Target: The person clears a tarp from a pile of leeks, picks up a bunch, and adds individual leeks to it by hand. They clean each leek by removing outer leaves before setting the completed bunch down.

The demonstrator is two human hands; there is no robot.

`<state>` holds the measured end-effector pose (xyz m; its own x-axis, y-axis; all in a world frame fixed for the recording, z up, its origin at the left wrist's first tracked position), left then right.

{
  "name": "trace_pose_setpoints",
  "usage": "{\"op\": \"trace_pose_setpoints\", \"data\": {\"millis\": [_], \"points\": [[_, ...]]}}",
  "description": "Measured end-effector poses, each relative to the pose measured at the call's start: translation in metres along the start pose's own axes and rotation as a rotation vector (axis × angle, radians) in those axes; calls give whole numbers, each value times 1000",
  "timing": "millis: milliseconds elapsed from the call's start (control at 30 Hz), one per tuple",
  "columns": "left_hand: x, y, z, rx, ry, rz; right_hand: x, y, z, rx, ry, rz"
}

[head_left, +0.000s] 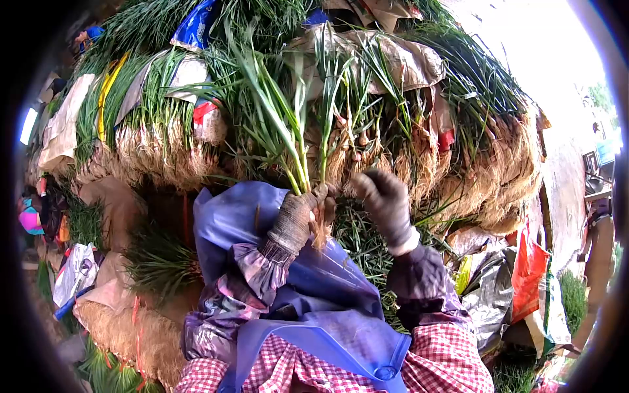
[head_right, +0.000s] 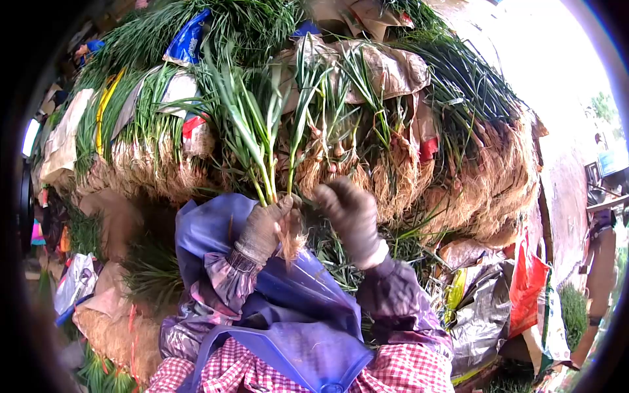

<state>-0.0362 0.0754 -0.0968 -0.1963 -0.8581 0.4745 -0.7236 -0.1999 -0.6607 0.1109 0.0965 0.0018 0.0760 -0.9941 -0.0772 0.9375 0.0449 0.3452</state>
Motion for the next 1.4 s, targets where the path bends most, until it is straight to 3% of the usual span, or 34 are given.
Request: {"op": "trace_pose_setpoints", "data": {"millis": [33, 67, 100, 133, 200, 233, 267, 333, 400, 433, 467, 500, 600, 667, 767, 867, 933, 967, 1000, 1067, 1133, 1200, 1267, 1333, 1400], "points": [[17, -12, 0, 0, 118, 12, -10, -1, -4, 6, 35, -1], [18, -13, 4, 14, 110, 15, -19, -3, -9, 14, 74, -8], [18, -14, 11, 28, 101, 21, -24, -19, -9, -9, 88, 135], [19, -15, 17, 44, 91, 26, -19, -38, -13, -369, -138, 267], [21, -9, 16, 117, 61, 1, -18, -40, -27, 309, -12, 185], [22, -8, 14, 95, 55, 32, -14, -30, -16, 420, 188, -6], [25, -5, 12, 75, 52, 58, -10, -24, -31, 317, 225, -72], [24, -5, 10, 353, 117, 195, -10, 17, -80, 168, -41, -241], [33, -13, -18, 383, 8, 365, -6, 7, -119, 1269, -193, 407], [33, -16, -26, 388, -73, 346, 21, -21, -118, 1411, -66, 932], [34, -18, -33, 394, -144, 328, 34, -25, -103, 1210, 153, 953], [34, -25, -40, 340, -204, 412, 15, -19, -88, 1135, 65, 738], [27, -41, -40, 450, -123, 445, -66, 4, -26, 1050, -29, 32], [16, -34, -30, 394, -60, 518, -113, -4, -30, 1060, -28, -91], [10, -19, -25, 512, -78, 423, -149, -13, -58, 1030, -16, -83], [5, -4, -35, 366, -148, 383, -115, -1, -40, 749, -67, -56], [1, 0, -35, 404, -159, 357, -84, 18, -47, 819, 71, -279], [1, 1, -34, 405, -149, 373, -69, 28, -55, 825, 34, -255], [1, 2, -35, 405, -141, 392, -55, 38, -91, 382, -99, -236], [-3, 8, -32, 341, -134, 335, -12, 49, -75, -41, -225, -244], [-6, 10, -16, 359, -17, 200, 19, 42, -55, -125, -204, -158], [-3, -2, -6, 330, -19, 256, 49, 10, -45, -333, -312, 8], [0, -3, 2, 406, 2, 294, 83, -13, -64, -215, -431, 236], [10, -2, -14, 311, -60, 273, 124, -12, -127, 107, -481, 346], [14, -1, -37, 373, -130, 319, 156, 27, -177, 680, -356, 310]]}}
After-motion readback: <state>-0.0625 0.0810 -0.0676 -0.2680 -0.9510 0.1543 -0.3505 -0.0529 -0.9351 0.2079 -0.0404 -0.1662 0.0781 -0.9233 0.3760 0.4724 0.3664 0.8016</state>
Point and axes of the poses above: each hand's wrist, its own x-axis away from the middle knuckle, its own y-axis out of the back of the hand, z = x × y, the point moved 9 cm from there along -x, towards the middle knuckle, and after that the axes turned 14 degrees about x, right-handed, at the moved point
